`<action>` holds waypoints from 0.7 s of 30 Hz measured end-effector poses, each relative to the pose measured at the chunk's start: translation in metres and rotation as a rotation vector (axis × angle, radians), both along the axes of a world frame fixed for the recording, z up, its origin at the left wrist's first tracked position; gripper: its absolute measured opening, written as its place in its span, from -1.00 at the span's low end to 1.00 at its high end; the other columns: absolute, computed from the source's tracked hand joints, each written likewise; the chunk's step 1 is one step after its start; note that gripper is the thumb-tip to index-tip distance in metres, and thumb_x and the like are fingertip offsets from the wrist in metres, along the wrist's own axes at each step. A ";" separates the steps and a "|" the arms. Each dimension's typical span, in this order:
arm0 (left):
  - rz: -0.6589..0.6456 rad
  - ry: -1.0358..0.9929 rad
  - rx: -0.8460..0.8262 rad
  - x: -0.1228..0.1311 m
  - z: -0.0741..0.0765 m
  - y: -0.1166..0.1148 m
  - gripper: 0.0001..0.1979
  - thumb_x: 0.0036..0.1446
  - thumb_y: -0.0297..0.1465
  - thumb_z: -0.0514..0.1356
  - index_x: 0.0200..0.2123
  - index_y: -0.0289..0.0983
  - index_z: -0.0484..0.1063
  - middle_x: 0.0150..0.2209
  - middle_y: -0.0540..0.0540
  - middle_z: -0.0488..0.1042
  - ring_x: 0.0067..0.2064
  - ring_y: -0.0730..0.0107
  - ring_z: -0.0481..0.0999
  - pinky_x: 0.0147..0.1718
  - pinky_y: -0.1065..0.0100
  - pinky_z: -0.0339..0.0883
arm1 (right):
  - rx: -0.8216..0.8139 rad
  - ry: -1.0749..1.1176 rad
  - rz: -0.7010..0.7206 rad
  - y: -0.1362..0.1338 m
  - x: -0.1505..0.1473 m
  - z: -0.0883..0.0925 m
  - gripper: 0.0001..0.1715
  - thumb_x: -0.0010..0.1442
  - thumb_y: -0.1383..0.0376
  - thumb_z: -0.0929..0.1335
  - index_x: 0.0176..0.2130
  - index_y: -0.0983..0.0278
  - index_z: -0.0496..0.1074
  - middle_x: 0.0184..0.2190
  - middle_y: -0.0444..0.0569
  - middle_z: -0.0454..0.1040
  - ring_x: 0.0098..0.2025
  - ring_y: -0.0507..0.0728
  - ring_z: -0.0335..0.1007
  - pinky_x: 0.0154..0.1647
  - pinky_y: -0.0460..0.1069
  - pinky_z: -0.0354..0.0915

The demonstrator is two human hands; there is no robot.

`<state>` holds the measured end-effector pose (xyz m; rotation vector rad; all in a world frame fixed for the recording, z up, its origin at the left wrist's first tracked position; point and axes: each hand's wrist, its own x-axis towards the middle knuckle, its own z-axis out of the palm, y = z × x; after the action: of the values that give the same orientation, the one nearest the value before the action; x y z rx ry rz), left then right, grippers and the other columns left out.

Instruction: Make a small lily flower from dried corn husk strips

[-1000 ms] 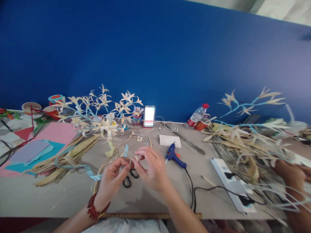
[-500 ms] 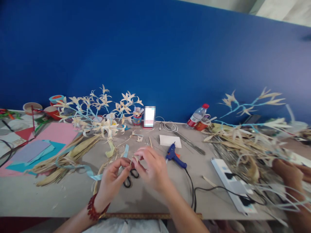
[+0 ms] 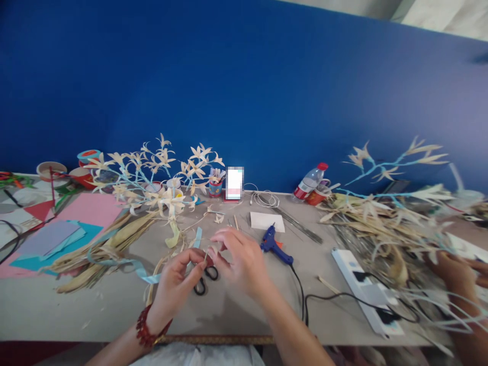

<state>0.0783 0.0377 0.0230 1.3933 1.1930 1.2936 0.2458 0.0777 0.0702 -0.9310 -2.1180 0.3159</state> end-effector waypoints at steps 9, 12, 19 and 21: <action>-0.057 -0.252 -0.119 0.000 -0.006 0.004 -0.83 0.16 -0.30 0.21 -0.42 -0.26 0.44 -0.40 -0.06 0.53 -0.32 0.36 0.48 -0.30 0.39 0.32 | -0.151 0.178 0.042 -0.003 0.006 -0.007 -0.65 0.14 0.37 0.38 -0.05 0.20 0.37 -0.09 0.04 0.43 -0.39 0.05 0.39 -0.21 0.04 0.40; -0.128 -0.439 -0.216 0.001 -0.006 0.006 -0.83 0.14 -0.28 0.24 -0.42 -0.25 0.44 -0.38 -0.06 0.53 -0.30 0.37 0.47 -0.27 0.39 0.32 | -0.250 0.290 0.076 -0.006 0.006 -0.013 -0.70 0.17 0.35 0.37 -0.06 0.22 0.40 -0.10 0.05 0.42 -0.37 0.06 0.40 -0.26 0.01 0.42; -0.355 -0.757 -0.347 -0.001 -0.009 0.010 -0.82 0.07 -0.31 0.31 -0.46 -0.28 0.44 -0.48 -0.03 0.44 -0.38 0.44 0.41 -0.26 0.39 0.30 | -0.413 0.516 0.138 -0.013 -0.004 -0.023 -0.86 0.20 0.25 0.37 -0.26 0.27 0.49 -0.31 -0.01 0.44 -0.36 0.06 0.42 -0.40 -0.07 0.41; -0.424 -0.805 -0.387 -0.002 -0.011 0.011 -0.80 0.04 -0.31 0.34 -0.47 -0.29 0.44 -0.53 -0.02 0.45 -0.42 0.45 0.41 -0.26 0.38 0.30 | -0.495 0.568 0.178 -0.014 -0.007 -0.024 -0.83 0.19 0.21 0.39 -0.27 0.27 0.51 -0.35 -0.04 0.42 -0.38 0.06 0.43 -0.44 -0.08 0.42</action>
<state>0.0767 0.0486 0.0121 0.6680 0.5128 1.0736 0.2384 0.0641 0.0462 -0.7937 -1.6127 1.0959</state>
